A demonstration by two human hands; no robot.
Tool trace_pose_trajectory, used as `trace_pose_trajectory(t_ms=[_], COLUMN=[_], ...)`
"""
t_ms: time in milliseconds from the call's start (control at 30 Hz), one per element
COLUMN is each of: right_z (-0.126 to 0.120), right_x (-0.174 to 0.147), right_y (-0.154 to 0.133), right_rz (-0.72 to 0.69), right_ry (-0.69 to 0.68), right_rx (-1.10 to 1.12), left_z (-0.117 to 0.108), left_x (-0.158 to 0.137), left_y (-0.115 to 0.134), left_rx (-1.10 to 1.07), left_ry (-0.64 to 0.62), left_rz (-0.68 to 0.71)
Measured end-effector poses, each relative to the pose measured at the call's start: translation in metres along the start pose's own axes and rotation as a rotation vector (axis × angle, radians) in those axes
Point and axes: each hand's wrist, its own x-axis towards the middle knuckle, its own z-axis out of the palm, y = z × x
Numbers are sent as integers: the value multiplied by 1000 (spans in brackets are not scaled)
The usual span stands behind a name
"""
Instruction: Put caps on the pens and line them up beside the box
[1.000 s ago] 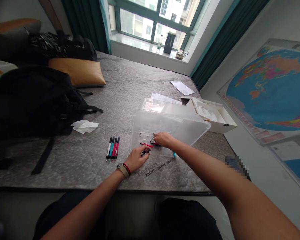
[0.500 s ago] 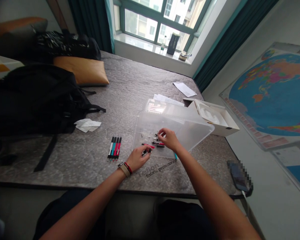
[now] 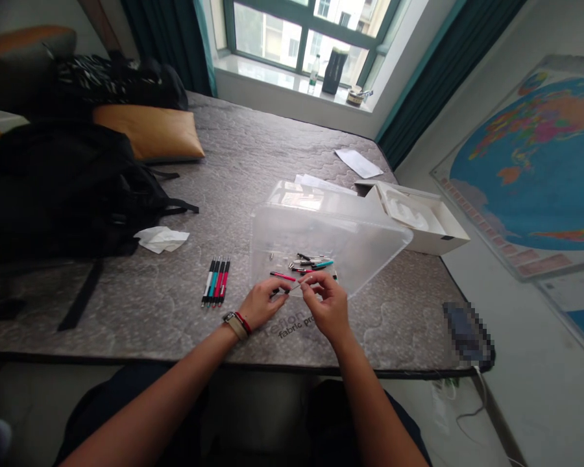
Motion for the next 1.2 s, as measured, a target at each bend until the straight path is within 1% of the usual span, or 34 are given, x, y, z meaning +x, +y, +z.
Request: trace_pose_trajectory(t_ms=[133, 367, 567, 833, 1067, 1200], right_z=[5, 8, 11, 16, 19, 18], right_x=[-3, -4, -4, -4, -5, -4], right_y=[0, -5, 3, 8, 19, 21], right_rz=[-37, -90, -73, -70, -100, -80], right_ry=[-64, -61, -89, -112, -138, -140], right_rx=[-90, -129, -182, -174, -205, -206], left_z=[3, 2, -2, -7, -10, -11], left_x=[1, -1, -2, -2, -1, -1], left_y=[2, 3, 5, 8, 12, 13], left_rx=[7, 25, 11, -6, -26, -33], left_ry=[7, -6, 3, 12, 15, 15], left_rz=[22, 25, 24, 27, 63, 69])
